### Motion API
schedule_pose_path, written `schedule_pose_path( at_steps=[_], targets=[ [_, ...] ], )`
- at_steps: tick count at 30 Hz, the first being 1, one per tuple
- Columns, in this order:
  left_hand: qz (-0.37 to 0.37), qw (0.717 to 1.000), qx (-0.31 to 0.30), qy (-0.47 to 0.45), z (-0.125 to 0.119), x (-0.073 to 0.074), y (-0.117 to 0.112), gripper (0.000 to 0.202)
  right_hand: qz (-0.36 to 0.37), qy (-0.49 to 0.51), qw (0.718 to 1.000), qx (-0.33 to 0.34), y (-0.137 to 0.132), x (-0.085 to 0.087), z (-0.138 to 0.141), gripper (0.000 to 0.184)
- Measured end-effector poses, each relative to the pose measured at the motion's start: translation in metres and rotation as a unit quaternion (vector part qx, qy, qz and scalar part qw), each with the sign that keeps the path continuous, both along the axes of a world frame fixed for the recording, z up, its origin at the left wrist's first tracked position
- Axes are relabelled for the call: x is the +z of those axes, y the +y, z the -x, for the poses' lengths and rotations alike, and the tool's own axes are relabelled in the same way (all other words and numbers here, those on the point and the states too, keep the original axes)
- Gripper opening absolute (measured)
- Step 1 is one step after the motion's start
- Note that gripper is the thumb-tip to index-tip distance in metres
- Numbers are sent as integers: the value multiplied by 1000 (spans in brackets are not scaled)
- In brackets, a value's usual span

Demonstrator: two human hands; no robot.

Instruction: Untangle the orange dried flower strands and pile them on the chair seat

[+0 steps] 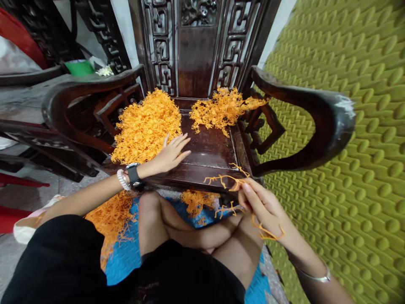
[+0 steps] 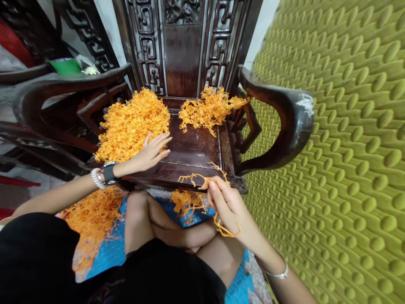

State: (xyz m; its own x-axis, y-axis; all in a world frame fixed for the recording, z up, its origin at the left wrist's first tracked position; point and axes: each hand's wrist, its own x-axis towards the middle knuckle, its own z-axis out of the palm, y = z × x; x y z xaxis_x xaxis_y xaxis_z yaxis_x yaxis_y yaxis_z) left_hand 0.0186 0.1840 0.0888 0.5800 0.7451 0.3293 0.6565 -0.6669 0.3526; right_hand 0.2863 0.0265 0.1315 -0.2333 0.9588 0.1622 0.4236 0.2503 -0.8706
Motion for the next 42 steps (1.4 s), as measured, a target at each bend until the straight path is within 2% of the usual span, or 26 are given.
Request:
schedule_pose_path(
  at_steps=[1,3,5,6,8,10,13,16,19,22,24,25,27,29,31,33,35,37,38,40,42],
  targets=[
    [68,994,-27,-85,-8,13,-11,53,8,10,1000,9,1,0,3,33],
    [229,944,-110,-210,-23,36,-36,51,20,21,999,33,0,1,10,31],
    [362,881,-181,-245,-37,54,-63,46,30,22,998,60,-2,4,16,29],
    [412,857,-196,-240,-42,59,-75,44,36,25,996,72,-3,6,18,28],
    [487,823,-201,-213,-48,65,-93,37,57,38,994,91,-5,12,21,27],
    [534,802,-197,-179,-46,68,-102,31,103,56,987,107,-6,16,20,30],
    [541,801,-174,-186,-33,68,-102,29,196,105,966,132,-4,16,14,34],
    [507,802,-129,-288,-15,59,-96,40,226,226,941,115,0,13,12,27],
    [458,809,-147,-338,-4,35,-96,60,201,342,914,83,1,11,18,20],
    [379,854,-197,-299,-13,5,-107,85,176,376,908,57,4,10,32,14],
    [356,856,-224,-300,-30,-13,-118,99,157,382,909,47,6,8,42,14],
    [369,845,-231,-312,-40,-21,-123,96,149,381,911,45,8,5,46,15],
    [419,817,-218,-332,-55,-33,-133,67,137,362,921,44,12,-2,50,19],
    [449,809,-151,-348,-53,-44,-141,41,130,311,940,48,15,-14,48,24],
    [422,816,-27,-393,-28,-53,-148,36,140,245,957,73,16,-33,39,30],
    [353,807,140,-452,17,-63,-158,32,180,168,961,124,15,-60,29,38],
    [268,778,310,-477,72,-72,-172,30,220,71,960,160,14,-96,20,46],
    [155,741,471,-453,126,-80,-191,25,213,-20,969,127,13,-137,16,46],
    [131,718,532,-430,150,-84,-201,26,209,-45,971,105,14,-157,16,43],
    [95,682,616,-383,189,-90,-220,29,194,-91,976,51,17,-192,19,35],
    [59,677,663,-314,215,-95,-231,34,174,-132,976,2,23,-218,25,30]
  ],
)
